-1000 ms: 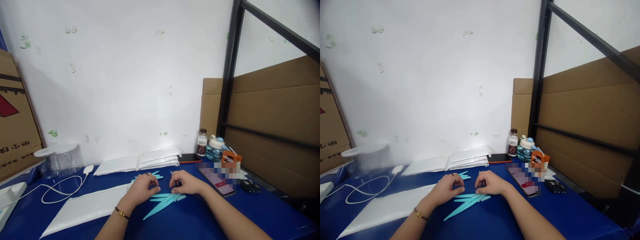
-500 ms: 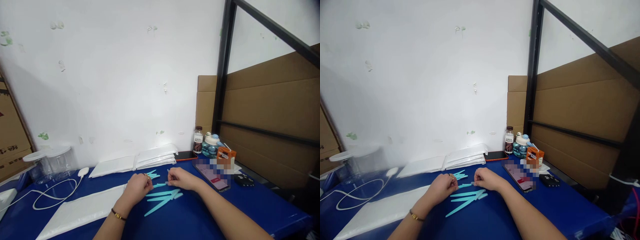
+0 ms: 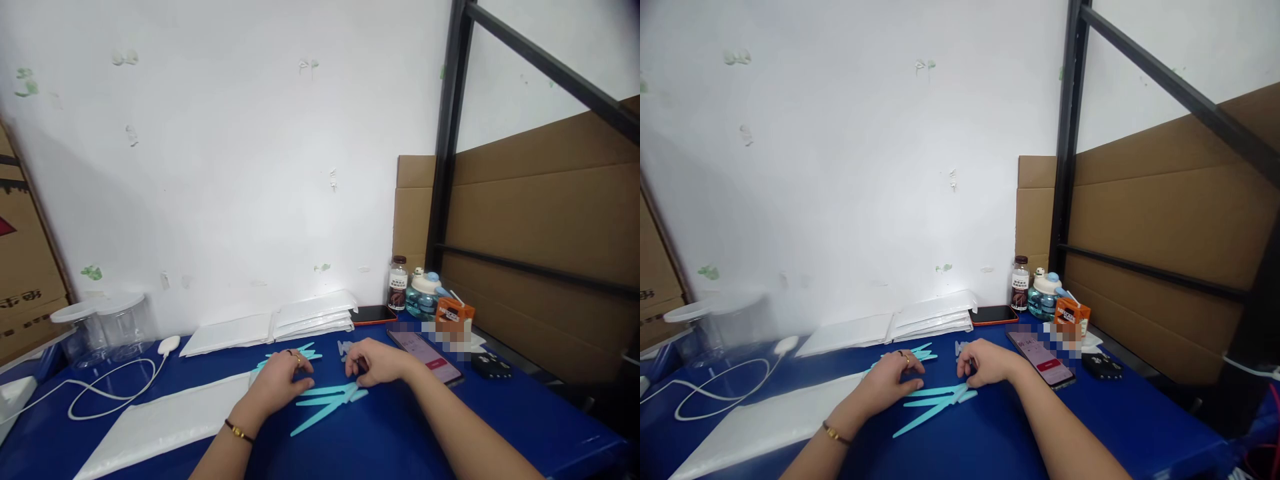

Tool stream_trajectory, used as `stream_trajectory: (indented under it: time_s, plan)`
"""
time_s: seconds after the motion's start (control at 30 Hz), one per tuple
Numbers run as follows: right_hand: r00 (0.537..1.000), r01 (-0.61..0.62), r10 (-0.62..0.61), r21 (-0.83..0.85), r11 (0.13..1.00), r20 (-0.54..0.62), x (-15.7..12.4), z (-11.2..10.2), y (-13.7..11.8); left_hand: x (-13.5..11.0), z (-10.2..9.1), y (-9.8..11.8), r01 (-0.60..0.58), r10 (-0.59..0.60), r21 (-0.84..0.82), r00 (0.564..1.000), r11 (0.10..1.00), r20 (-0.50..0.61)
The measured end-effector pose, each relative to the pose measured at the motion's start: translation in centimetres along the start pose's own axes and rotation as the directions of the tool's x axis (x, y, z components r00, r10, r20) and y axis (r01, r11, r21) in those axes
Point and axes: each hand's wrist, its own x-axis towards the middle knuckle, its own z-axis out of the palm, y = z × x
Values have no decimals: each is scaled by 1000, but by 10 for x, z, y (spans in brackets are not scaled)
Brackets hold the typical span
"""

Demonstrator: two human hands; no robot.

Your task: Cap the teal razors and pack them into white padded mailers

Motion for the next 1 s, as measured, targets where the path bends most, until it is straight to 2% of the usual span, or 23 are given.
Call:
stream_trajectory:
  time_s: [0.13,0.33,0.43,0.5,0.67,0.73,0.8,0.87,0.93,1.0]
  plan:
    - [1000,-16,16,-13,1000,19,5,11,-2,1,6,12,-51,49,32,995,998,83]
    - [993,40,-52,-110,993,-108,14,20,-13,5,6,16,-46,25,192,994,980,111]
    - [992,44,-54,-88,995,-111,14,17,-11,6,2,17,-48,32,218,997,975,74]
    - [988,14,-28,-90,996,-154,13,11,-4,7,-3,12,-29,23,243,999,970,29]
    - [944,-156,114,-113,981,-310,7,-3,15,6,-14,-18,149,-124,297,987,943,-103]
    - [935,-160,117,-103,982,-335,6,-5,13,5,-14,-27,208,-171,275,973,939,-155]
    - [951,-72,51,-59,996,-306,4,-4,5,4,-13,-27,219,-179,215,965,952,-191]
    - [980,51,-50,1,999,-194,3,0,-7,2,-12,-19,174,-151,128,974,976,-168]
    - [991,128,-127,25,991,-46,4,7,-17,0,-11,-6,104,-102,20,993,994,-62]
    - [990,134,-134,4,991,48,7,14,-22,-3,-9,8,60,-54,-83,996,995,73]
